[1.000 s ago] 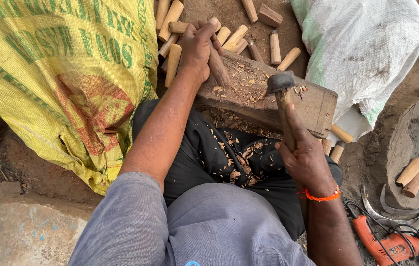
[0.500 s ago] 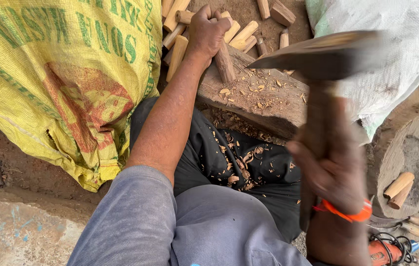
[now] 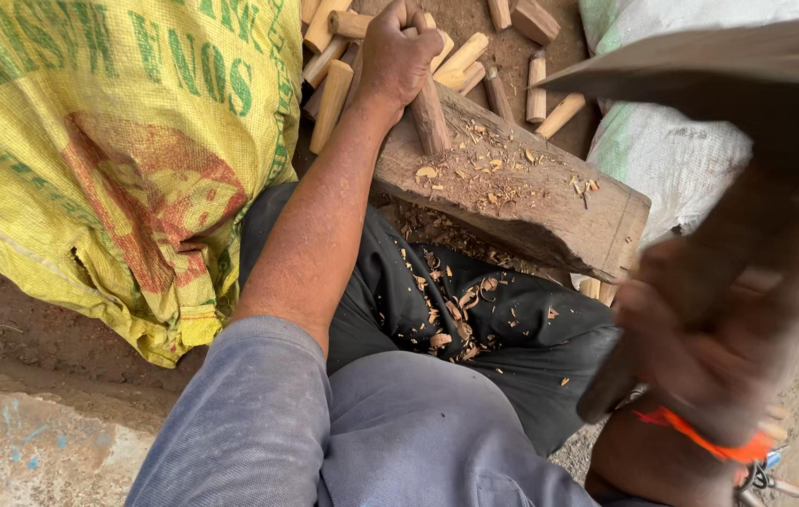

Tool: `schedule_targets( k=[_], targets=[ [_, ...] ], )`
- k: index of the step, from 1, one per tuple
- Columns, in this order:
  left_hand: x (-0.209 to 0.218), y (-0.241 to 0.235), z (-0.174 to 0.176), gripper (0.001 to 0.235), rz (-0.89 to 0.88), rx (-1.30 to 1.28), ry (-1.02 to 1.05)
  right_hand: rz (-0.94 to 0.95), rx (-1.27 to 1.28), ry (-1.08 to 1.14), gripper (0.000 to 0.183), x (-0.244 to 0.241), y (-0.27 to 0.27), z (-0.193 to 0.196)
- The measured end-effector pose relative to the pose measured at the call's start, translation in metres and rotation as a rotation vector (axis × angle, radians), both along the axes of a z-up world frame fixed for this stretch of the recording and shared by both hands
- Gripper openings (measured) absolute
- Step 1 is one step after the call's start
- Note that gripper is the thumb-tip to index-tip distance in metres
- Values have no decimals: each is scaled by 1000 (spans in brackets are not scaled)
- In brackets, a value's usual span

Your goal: The person shapes small wooden cylinders using a hammer and a chisel against a wooden block. They pick up the wood pieces, position them on the block, and tap the chisel to remove shavings.

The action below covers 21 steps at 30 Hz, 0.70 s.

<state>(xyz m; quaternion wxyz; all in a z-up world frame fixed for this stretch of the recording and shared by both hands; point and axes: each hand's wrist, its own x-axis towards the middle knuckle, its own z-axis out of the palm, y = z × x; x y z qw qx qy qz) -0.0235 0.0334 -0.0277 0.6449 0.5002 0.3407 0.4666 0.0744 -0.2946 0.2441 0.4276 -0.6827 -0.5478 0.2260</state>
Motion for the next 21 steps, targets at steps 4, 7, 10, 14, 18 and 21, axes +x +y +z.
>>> schedule_targets(
  k=[4,7,10,14,18,21],
  targets=[
    [-1,0,2,16,46,47,68,224,-234,-152,81,-31,57,-65],
    [-7,5,0,17,48,44,99,217,-291,-174,83,-29,55,-70],
    [3,6,-2,16,37,-48,106,221,-327,-205,83,-21,50,-72],
    [11,1,-3,19,90,60,170,225,-76,-263,85,-32,46,-93],
    [18,0,-2,27,99,96,238,95,-400,26,99,-11,47,-85],
    [10,-1,-1,23,-17,51,62,-138,-569,175,107,4,48,-69]
  ],
)
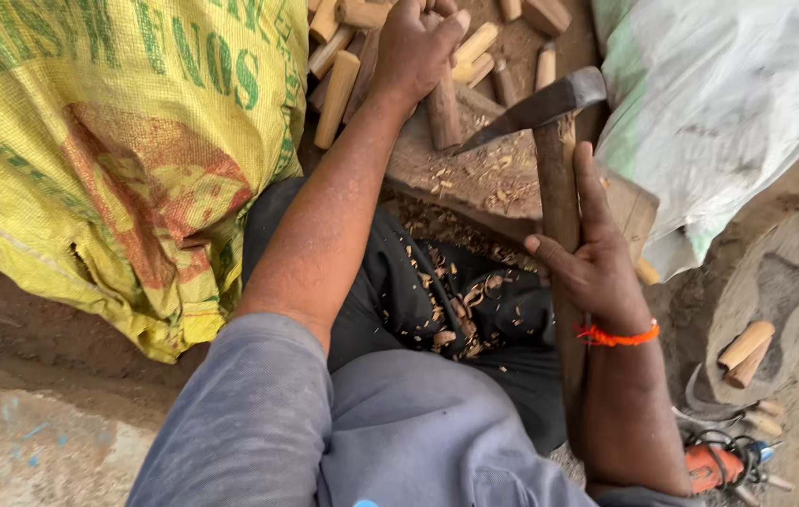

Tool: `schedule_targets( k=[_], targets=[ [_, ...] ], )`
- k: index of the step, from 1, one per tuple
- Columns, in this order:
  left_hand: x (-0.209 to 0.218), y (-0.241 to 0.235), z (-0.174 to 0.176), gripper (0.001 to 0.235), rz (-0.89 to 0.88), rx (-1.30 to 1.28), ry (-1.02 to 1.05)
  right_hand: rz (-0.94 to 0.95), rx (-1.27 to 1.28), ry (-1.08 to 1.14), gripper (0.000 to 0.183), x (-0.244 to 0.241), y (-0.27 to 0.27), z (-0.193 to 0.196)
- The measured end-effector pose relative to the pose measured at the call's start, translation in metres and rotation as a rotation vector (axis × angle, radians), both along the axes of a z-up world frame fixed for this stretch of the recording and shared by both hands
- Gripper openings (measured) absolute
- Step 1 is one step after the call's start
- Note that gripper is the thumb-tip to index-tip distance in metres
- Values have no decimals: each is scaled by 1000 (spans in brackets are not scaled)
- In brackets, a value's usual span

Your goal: The person shapes small wooden cylinders using a hammer and a chisel against a wooden block. They pick up the wood pieces, position them on the block, and tap the chisel to remove shavings.

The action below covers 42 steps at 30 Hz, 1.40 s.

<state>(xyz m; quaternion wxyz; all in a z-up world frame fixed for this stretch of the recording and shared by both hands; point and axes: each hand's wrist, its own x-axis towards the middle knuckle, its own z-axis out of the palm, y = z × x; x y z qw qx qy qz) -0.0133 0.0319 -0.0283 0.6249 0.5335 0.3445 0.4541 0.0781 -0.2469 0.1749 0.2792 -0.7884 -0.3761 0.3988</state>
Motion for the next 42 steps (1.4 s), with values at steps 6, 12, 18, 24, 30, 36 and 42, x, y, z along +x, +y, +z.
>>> schedule_targets(
  k=[6,12,18,24,30,36,42],
  targets=[
    [0,0,6,17,-27,-143,-103,66,482,-69,97,-10,-31,43],
    [-3,-2,-7,17,1,28,-196,40,677,-16,80,-11,-43,70],
    [0,4,-15,17,-12,-26,-139,138,491,-214,84,-14,-20,56],
    [0,2,-21,10,28,101,-166,16,550,-240,62,2,-55,70],
    [-4,-2,-5,16,3,54,-168,125,332,-283,61,-1,-37,21],
    [-2,3,-13,18,-12,-31,-110,296,375,-272,92,-41,6,38],
    [-2,1,-11,22,-63,-8,-235,-36,625,-196,91,-64,-25,101]
  ],
)
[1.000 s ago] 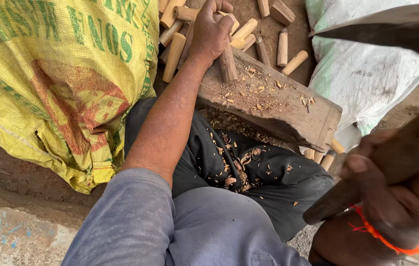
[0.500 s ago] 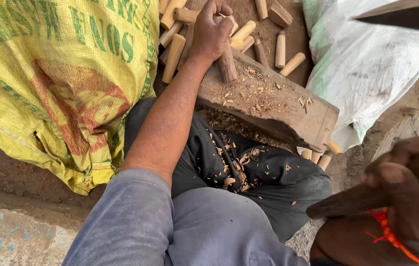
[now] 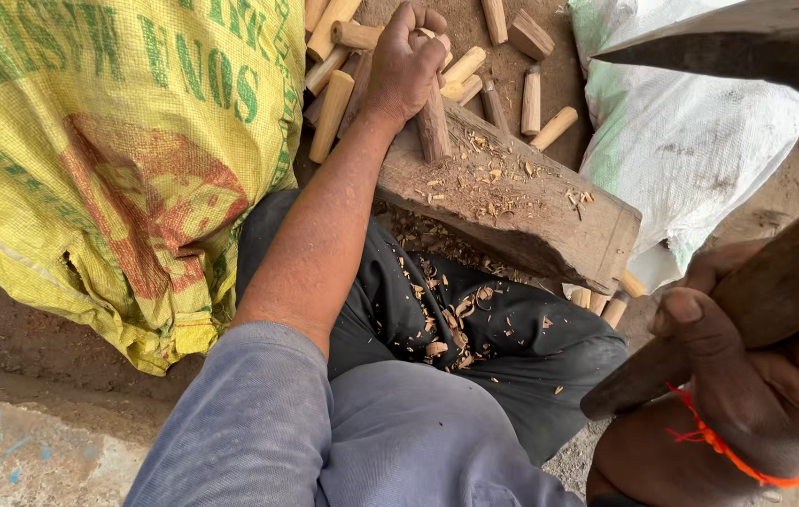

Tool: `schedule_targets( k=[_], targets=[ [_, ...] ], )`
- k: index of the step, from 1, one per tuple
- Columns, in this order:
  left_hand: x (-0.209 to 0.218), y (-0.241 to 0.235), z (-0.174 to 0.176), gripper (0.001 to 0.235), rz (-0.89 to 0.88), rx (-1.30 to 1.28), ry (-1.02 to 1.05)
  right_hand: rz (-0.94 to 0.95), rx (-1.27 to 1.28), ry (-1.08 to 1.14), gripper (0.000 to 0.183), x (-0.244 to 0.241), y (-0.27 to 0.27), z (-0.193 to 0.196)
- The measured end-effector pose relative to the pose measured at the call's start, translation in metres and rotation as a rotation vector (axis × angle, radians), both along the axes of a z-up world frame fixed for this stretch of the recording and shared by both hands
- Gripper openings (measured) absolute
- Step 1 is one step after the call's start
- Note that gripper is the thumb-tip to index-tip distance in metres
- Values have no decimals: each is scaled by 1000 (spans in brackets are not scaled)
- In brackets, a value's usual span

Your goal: The person shapes small wooden cylinders using a hammer and a chisel against a wooden block. They pick up the wood pieces, position them on the block, and tap the chisel to remove shavings.

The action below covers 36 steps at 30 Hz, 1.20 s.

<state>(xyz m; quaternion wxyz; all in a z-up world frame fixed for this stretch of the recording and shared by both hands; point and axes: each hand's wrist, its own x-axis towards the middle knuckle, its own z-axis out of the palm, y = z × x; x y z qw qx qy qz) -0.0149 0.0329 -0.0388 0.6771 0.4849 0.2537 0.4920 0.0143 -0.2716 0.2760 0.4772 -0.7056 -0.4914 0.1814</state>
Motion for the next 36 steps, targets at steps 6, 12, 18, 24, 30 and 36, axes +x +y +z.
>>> schedule_targets(
  k=[6,12,18,24,30,36],
  targets=[
    [2,3,5,21,3,-3,25,409,-251,-126,97,15,43,-88],
    [-2,5,12,13,-50,-224,-65,177,-473,41,95,45,37,-99],
    [-1,-6,24,34,246,66,393,348,-264,-284,95,35,36,-93],
    [2,0,13,23,276,159,515,79,-158,-21,93,28,1,-34],
    [4,2,10,20,262,125,524,192,-108,1,90,24,13,-40],
    [4,4,12,17,249,23,452,114,-248,21,92,21,22,-36]
  ],
)
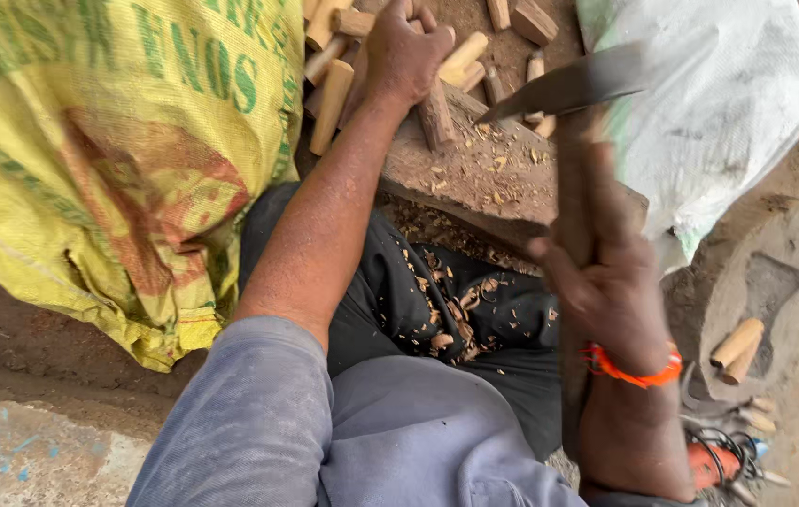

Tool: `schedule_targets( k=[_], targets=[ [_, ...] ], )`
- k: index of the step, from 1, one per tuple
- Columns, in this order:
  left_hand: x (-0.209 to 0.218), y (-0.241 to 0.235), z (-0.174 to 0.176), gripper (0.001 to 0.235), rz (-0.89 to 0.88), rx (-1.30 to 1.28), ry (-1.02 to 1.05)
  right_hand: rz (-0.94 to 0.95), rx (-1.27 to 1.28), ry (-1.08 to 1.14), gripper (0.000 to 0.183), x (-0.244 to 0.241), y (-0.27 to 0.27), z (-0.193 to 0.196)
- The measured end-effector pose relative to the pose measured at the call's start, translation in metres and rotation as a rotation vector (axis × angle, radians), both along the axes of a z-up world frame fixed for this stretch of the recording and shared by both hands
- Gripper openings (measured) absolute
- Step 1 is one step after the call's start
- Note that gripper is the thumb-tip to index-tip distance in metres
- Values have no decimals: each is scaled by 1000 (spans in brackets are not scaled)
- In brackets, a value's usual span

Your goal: The person shapes small wooden cylinders using a hammer and a chisel against a wooden block. They pick up the wood pieces, position them on the block, and tap the chisel to remove shavings.

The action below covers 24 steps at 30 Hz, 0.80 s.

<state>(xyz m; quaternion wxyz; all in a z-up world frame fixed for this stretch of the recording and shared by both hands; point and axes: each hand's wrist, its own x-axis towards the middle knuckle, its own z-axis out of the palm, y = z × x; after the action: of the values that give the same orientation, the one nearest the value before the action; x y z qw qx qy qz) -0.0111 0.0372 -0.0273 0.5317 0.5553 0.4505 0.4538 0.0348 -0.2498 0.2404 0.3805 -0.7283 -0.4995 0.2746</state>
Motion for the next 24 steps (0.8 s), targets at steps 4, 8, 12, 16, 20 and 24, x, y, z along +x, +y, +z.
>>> schedule_targets(
  k=[4,8,12,16,20,24],
  targets=[
    [-4,-3,4,18,-29,35,-4,-163,74,68,86,-3,-14,9],
    [-5,-7,6,21,-25,92,16,-183,173,8,82,-8,-33,3],
    [-5,-4,12,20,7,163,43,230,-35,-124,88,-1,22,-54],
    [0,-10,1,19,-13,80,70,61,65,-109,91,12,-12,-13],
    [-4,2,2,18,-35,89,42,-56,412,40,79,-1,-33,27],
    [-4,-3,4,20,-53,75,59,17,-97,-167,89,-6,3,11]
  ],
)
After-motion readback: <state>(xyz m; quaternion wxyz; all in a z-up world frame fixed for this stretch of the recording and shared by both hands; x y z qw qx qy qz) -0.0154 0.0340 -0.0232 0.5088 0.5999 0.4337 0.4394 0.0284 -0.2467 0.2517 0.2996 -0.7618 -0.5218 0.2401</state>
